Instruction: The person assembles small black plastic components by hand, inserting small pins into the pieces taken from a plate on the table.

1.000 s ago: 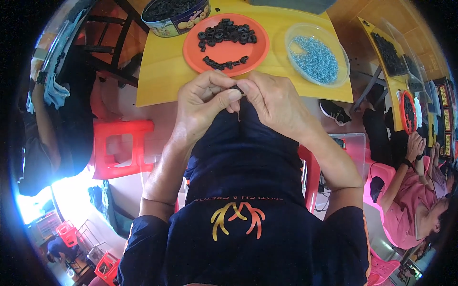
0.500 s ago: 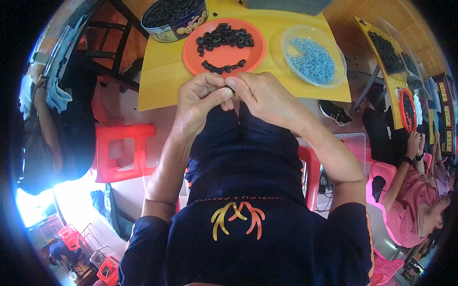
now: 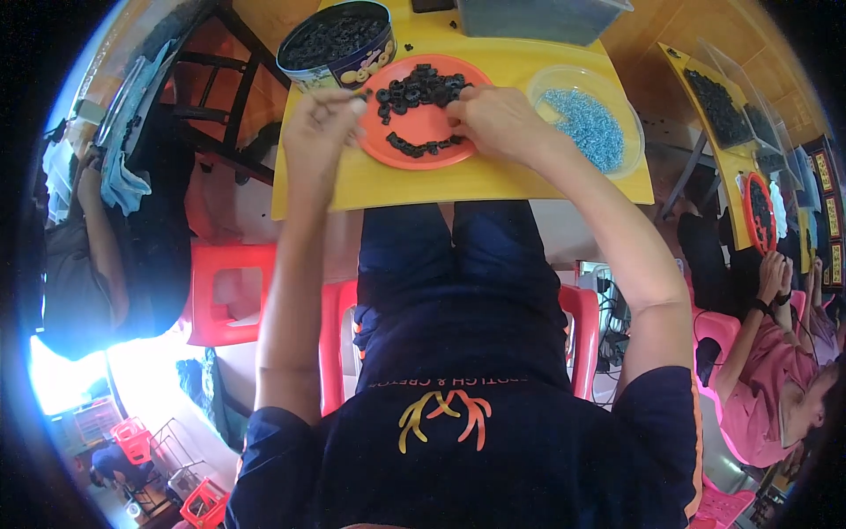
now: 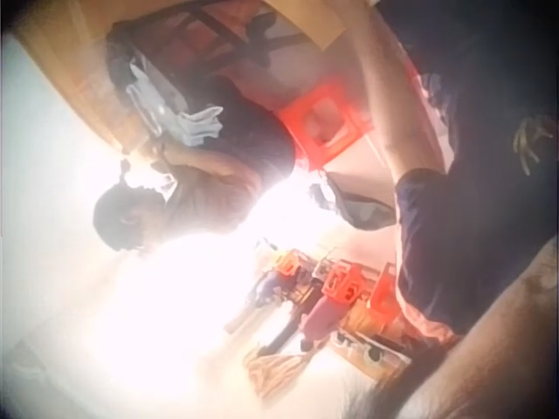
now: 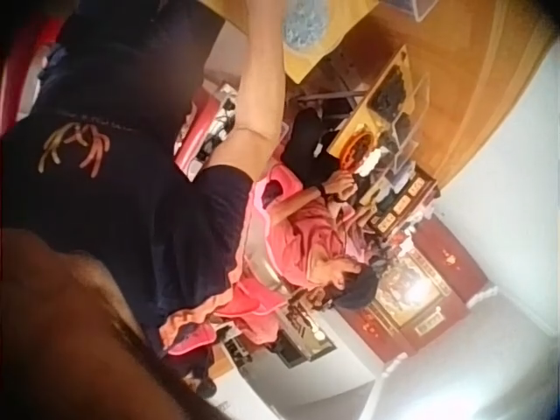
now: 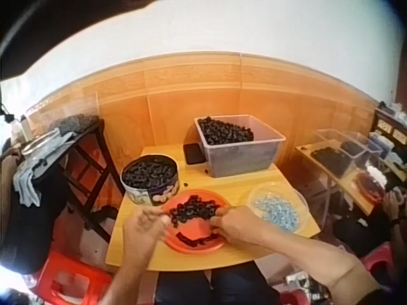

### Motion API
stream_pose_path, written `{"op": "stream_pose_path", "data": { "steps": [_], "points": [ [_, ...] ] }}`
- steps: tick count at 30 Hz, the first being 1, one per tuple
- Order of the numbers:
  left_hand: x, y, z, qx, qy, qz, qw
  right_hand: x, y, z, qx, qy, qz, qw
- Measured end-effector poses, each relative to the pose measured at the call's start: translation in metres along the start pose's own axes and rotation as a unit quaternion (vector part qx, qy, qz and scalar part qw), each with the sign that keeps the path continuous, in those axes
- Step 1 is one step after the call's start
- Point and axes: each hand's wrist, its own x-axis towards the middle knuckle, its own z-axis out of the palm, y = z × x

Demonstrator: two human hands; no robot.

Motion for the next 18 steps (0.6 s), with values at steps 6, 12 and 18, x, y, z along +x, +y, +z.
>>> {"op": "stream_pose_path", "data": {
  "steps": [6,12,18],
  "points": [
    [0.105,-0.019,-0.046,0.279,0.072,0.134,0.948,0.005,0.003,0.006,-0.058,-0.032,-0.024,0.998],
    [0.133,-0.031,-0.059,0.529,0.059,0.204,0.822,0.027,-0.012,0.011,0.000,0.026,0.026,0.999],
    [0.092,-0.032,-0.043,0.273,0.031,0.107,0.955,0.065,-0.034,0.030,-0.001,0.017,0.022,1.000]
  ]
}}
